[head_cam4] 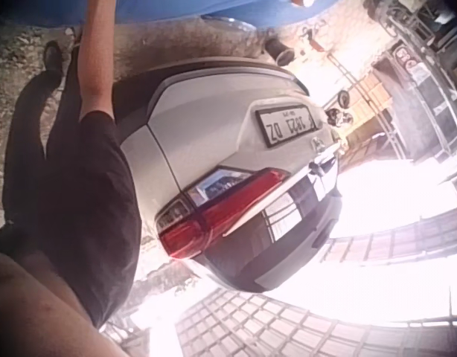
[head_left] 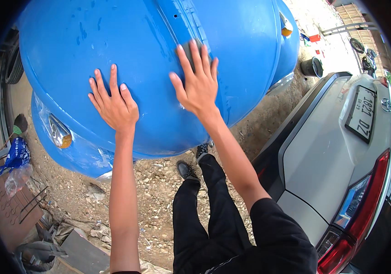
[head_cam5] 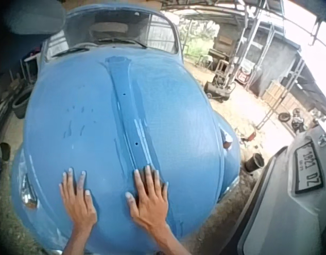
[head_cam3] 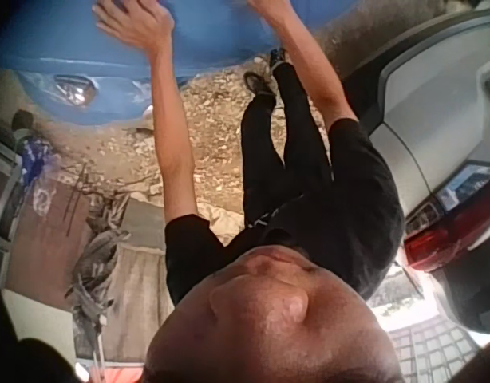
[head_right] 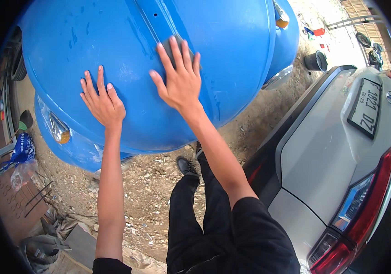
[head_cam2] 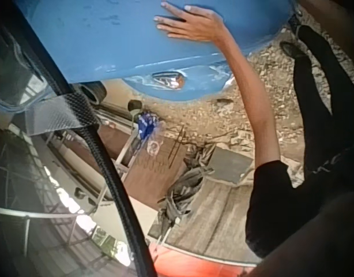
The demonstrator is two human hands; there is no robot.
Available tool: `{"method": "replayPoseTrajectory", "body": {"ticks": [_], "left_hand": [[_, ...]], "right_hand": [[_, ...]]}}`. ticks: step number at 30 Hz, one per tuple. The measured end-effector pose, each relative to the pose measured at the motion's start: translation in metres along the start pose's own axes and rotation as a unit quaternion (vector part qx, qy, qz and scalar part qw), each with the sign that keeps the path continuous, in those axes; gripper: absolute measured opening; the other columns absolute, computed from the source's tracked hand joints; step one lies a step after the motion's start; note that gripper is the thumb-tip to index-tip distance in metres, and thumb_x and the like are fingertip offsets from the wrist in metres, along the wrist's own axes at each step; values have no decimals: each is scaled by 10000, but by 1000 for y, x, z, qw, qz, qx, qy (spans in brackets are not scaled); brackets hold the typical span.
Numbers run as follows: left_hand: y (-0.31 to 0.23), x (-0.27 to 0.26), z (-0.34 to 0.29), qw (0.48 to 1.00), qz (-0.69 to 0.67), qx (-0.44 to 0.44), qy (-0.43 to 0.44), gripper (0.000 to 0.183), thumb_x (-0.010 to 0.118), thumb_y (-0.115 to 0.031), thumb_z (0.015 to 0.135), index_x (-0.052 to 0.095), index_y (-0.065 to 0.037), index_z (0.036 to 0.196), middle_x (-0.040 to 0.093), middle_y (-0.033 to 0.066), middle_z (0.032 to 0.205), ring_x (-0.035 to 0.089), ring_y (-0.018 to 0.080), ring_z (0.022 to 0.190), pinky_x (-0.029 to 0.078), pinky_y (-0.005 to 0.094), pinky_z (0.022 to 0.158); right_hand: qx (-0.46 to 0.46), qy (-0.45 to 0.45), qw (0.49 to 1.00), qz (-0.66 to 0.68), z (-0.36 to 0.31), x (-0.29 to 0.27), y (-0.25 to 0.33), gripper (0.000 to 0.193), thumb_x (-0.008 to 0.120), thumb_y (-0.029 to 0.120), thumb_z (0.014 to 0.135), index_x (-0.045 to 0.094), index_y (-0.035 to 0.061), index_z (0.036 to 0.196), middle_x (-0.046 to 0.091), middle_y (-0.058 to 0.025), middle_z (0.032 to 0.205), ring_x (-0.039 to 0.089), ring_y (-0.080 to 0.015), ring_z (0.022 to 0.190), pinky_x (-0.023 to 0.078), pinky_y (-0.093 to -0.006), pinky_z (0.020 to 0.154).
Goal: The person sands the hood of a car with sandpaper while resting their other hand on the surface, then folds the sandpaper.
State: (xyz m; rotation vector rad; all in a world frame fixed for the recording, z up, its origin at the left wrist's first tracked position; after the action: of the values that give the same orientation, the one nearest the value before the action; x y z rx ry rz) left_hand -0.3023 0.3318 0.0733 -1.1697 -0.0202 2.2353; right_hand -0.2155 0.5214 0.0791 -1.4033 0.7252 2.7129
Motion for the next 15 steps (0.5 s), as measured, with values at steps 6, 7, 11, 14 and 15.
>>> {"method": "replayPoseTrajectory", "body": {"ticks": [6,7,11,14,15], "left_hand": [[3,2,-1,1000,5,6,16,473,366,-307,1046,539,-259,1483,406,130,1589,347,400,1468,225,611,1181],[6,-1,0,1000,9,5,11,471,370,-315,1043,549,-259,1475,417,137,1582,359,399,1461,229,601,1179],[2,3,5,1000,3,16,-11,467,380,-318,1039,557,-267,1468,432,145,1570,366,399,1457,229,595,1181],[1,4,8,1000,-4,22,-16,465,384,-317,1039,554,-280,1470,431,143,1570,361,402,1459,222,603,1184],[3,3,8,999,-10,23,-21,465,388,-319,1038,549,-291,1473,428,145,1572,361,403,1459,216,610,1185]], "right_hand": [[-55,-61,996,40,137,23,23,572,469,448,1014,479,148,1501,382,-158,1596,315,-371,1490,226,-589,1202],[-56,-13,997,54,132,20,26,590,429,402,1038,429,74,1529,335,-181,1620,265,-367,1515,209,-554,1224],[-47,-37,998,30,26,12,-2,554,517,511,975,559,233,1453,408,-103,1595,350,-364,1476,241,-625,1182],[-11,3,1000,23,-54,0,-23,554,514,515,976,550,259,1466,409,-91,1596,337,-369,1482,203,-611,1200],[1,13,1000,25,-75,1,-26,556,514,511,978,542,263,1475,409,-94,1595,323,-368,1490,178,-604,1209]]}}
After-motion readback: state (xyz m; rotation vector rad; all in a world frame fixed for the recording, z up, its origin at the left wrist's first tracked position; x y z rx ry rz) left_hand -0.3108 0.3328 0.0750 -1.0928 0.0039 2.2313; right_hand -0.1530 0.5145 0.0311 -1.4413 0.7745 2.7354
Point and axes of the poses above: each hand's wrist, its own z-axis towards the middle knuckle, its own x-axis out of the palm, y = z × x, the point moved 2 cm from there along z, towards the middle knuckle
